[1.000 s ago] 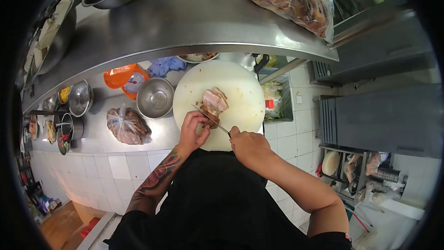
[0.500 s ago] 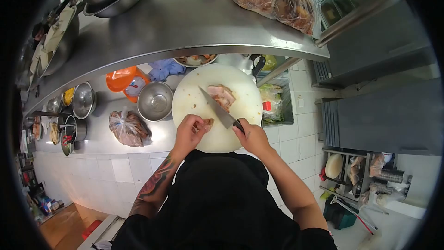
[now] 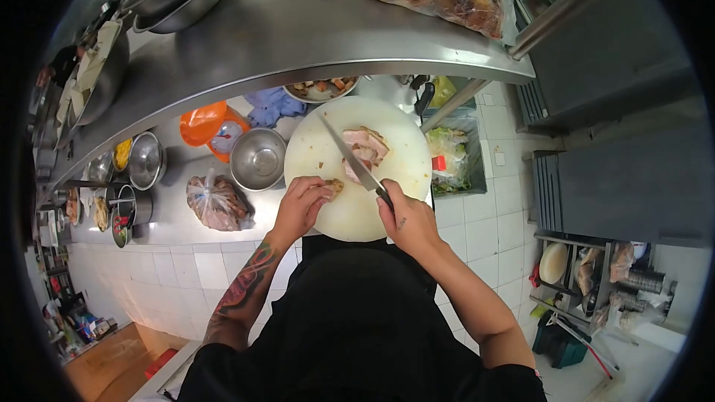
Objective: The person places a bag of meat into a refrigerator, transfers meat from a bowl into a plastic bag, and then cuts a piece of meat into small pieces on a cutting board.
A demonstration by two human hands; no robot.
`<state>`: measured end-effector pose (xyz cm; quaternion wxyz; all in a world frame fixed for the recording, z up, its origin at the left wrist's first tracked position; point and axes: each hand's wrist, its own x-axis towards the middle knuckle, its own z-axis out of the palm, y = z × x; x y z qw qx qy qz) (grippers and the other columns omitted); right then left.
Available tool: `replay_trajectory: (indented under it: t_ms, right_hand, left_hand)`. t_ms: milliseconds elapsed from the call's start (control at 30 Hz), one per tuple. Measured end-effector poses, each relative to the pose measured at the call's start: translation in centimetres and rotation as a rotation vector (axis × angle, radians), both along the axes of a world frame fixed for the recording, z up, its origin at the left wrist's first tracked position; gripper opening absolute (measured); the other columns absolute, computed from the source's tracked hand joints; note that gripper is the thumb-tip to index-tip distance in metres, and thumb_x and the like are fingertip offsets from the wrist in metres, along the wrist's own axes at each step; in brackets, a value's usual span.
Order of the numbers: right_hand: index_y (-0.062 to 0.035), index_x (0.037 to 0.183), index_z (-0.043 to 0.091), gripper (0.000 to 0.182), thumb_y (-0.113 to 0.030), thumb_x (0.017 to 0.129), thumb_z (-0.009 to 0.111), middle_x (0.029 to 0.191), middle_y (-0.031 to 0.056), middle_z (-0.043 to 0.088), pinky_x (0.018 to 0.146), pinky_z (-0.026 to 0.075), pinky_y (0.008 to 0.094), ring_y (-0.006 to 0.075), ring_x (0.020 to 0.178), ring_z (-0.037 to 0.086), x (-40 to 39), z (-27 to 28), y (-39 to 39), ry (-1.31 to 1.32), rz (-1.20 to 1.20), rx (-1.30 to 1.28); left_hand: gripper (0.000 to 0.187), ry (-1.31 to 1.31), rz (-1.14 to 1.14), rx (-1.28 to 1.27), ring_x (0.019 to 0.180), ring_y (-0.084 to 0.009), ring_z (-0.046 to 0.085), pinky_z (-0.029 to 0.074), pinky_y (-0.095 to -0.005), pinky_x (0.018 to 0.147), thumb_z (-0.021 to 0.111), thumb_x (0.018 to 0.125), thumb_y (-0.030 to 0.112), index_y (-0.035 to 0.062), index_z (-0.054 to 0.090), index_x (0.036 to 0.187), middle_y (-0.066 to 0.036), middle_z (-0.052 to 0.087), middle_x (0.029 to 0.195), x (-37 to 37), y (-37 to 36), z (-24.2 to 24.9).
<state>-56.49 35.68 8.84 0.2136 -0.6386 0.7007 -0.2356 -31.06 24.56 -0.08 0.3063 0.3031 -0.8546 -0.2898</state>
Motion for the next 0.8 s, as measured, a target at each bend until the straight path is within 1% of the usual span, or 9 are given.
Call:
replay_trajectory:
  t_ms: [67,133,200,267,367,533,567,700,800]
  right_hand:
    - [-0.0090,0.128,0.054,0.030,-0.019,0.102,0.066,0.076,0.0176,0.072,0.059,0.054,0.0524,0.0418,0.066,0.070,0.3,-0.2,0.3,0.024,0.033,-0.001]
    - [-0.0095,0.127,0.054,0.030,-0.020,0.102,0.065,0.073,0.0160,0.071,0.058,0.054,0.0517,0.0409,0.064,0.070,0.5,-0.9,1.0,0.153,0.169,-0.023]
    - [-0.0084,0.123,0.054,0.026,-0.021,0.103,0.063,0.072,0.0158,0.070,0.058,0.055,0.0511,0.0400,0.063,0.070,0.9,0.2,1.4,0.214,0.181,0.040]
    - [-0.0047,0.117,0.053,0.022,-0.021,0.104,0.061,0.072,0.0175,0.070,0.059,0.055,0.0514,0.0394,0.064,0.070,1.2,1.5,1.7,0.297,0.220,0.209]
    - [-0.0019,0.110,0.053,0.021,-0.022,0.105,0.058,0.073,0.0195,0.071,0.062,0.057,0.0514,0.0410,0.068,0.072,1.7,4.4,1.9,0.340,0.258,0.350]
    - [-0.0004,0.106,0.054,0.023,-0.024,0.106,0.055,0.077,0.0221,0.073,0.069,0.057,0.0528,0.0437,0.075,0.074,3.4,-1.3,-1.5,0.272,0.218,0.350]
    - [-0.0003,0.106,0.055,0.023,-0.024,0.106,0.054,0.079,0.0230,0.073,0.071,0.057,0.0534,0.0445,0.078,0.074,3.7,-1.3,-2.5,0.250,0.227,0.337]
    - [0.0002,0.107,0.056,0.023,-0.023,0.106,0.054,0.080,0.0237,0.073,0.073,0.057,0.0547,0.0442,0.079,0.074,3.0,2.7,-2.6,0.282,0.260,0.362]
    - [0.0006,0.110,0.056,0.025,-0.024,0.106,0.055,0.083,0.0244,0.074,0.075,0.058,0.0545,0.0438,0.083,0.074,2.8,5.0,-1.3,0.292,0.283,0.476]
  left_hand:
    - [0.024,-0.002,-0.036,-0.022,0.109,-0.0327,0.063,0.054,-0.0429,0.094,0.071,0.083,-0.005,0.0075,0.071,0.104,-0.007,0.068,0.114,0.0,-0.1,-0.3]
    - [0.024,0.008,-0.075,-0.050,0.108,-0.0313,0.064,0.054,-0.0419,0.094,0.069,0.082,-0.006,0.0079,0.072,0.102,-0.006,0.069,0.113,-0.5,-0.8,-0.7]
    - [0.026,-0.028,-0.116,-0.065,0.106,-0.0290,0.065,0.055,-0.0404,0.093,0.068,0.079,-0.005,0.0085,0.073,0.101,-0.004,0.070,0.110,-0.4,-1.2,-0.7]
    - [0.026,-0.033,-0.126,-0.067,0.106,-0.0284,0.065,0.055,-0.0398,0.093,0.068,0.079,-0.005,0.0087,0.073,0.101,-0.004,0.070,0.110,-0.4,-1.4,-0.6]
    - [0.026,-0.033,-0.134,-0.080,0.106,-0.0276,0.066,0.055,-0.0392,0.093,0.068,0.078,-0.005,0.0092,0.074,0.100,-0.003,0.071,0.109,-0.5,-1.5,-0.7]
    - [0.026,-0.003,-0.107,-0.109,0.106,-0.0271,0.066,0.056,-0.0390,0.092,0.069,0.078,-0.005,0.0094,0.074,0.099,-0.003,0.071,0.108,-0.3,-1.5,-2.0]
    - [0.025,0.001,-0.106,-0.107,0.106,-0.0271,0.066,0.056,-0.0390,0.092,0.069,0.078,-0.005,0.0093,0.075,0.098,-0.003,0.071,0.108,-0.2,-1.5,-2.1]
    - [0.026,0.026,-0.084,-0.121,0.106,-0.0274,0.066,0.057,-0.0391,0.092,0.070,0.078,-0.005,0.0095,0.075,0.098,-0.003,0.071,0.108,0.1,-1.4,-2.7]
    - [0.026,0.049,-0.071,-0.099,0.107,-0.0274,0.067,0.057,-0.0393,0.090,0.070,0.078,-0.006,0.0096,0.076,0.098,-0.003,0.071,0.108,0.1,-1.2,-3.1]
